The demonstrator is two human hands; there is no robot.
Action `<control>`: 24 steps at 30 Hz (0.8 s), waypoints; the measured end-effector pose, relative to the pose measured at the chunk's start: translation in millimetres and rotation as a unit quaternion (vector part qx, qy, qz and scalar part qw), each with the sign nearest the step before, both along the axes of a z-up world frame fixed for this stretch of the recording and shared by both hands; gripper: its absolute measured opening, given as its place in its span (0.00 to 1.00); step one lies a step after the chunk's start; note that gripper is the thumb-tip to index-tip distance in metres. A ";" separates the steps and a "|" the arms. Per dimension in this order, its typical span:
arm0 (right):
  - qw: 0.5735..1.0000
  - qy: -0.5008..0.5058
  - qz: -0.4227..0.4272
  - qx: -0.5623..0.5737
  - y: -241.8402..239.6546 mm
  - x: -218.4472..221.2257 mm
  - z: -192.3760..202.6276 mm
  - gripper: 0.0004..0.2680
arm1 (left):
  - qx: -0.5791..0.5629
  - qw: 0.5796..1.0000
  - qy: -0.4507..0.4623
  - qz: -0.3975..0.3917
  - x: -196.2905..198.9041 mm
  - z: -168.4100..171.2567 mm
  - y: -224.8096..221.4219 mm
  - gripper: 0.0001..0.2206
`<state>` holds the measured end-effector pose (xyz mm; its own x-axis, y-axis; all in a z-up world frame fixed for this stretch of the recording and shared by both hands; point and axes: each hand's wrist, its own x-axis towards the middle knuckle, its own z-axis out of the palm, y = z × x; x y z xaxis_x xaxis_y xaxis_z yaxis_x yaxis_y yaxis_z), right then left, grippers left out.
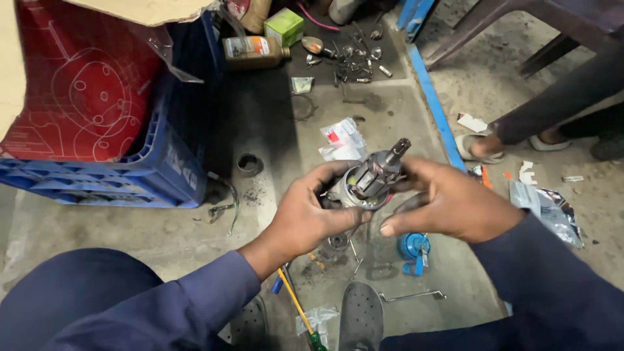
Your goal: The person lubricates a cylindrical mechanical part with a grease gun, then uses an Allen key to tighten internal components. They insert a rotor into a stator housing and wipe the exterior with a cloth.
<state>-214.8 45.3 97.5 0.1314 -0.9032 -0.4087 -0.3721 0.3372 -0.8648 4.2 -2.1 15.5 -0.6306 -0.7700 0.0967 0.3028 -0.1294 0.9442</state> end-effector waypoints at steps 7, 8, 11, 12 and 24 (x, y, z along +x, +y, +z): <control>0.990 -0.080 -0.022 -0.111 9.4 7.3 -37.9 0.28 | 0.012 0.999 0.037 0.010 -2.8 3.4 0.2 0.30; 0.990 -0.080 -0.021 -0.113 9.7 10.7 -36.0 0.28 | 0.010 0.999 0.037 0.011 -2.9 4.4 0.0 0.30; 0.984 -0.132 -0.046 -0.112 12.3 18.2 -33.4 0.26 | 0.010 0.999 0.029 0.025 -2.3 9.3 1.8 0.32; 0.980 -0.125 -0.059 -0.140 13.0 18.9 -34.4 0.26 | 0.003 0.999 0.018 0.031 -2.0 11.9 1.8 0.33; 0.968 -0.125 -0.084 -0.200 29.9 23.2 -9.1 0.23 | 0.068 0.991 0.022 0.115 6.6 38.7 3.4 0.29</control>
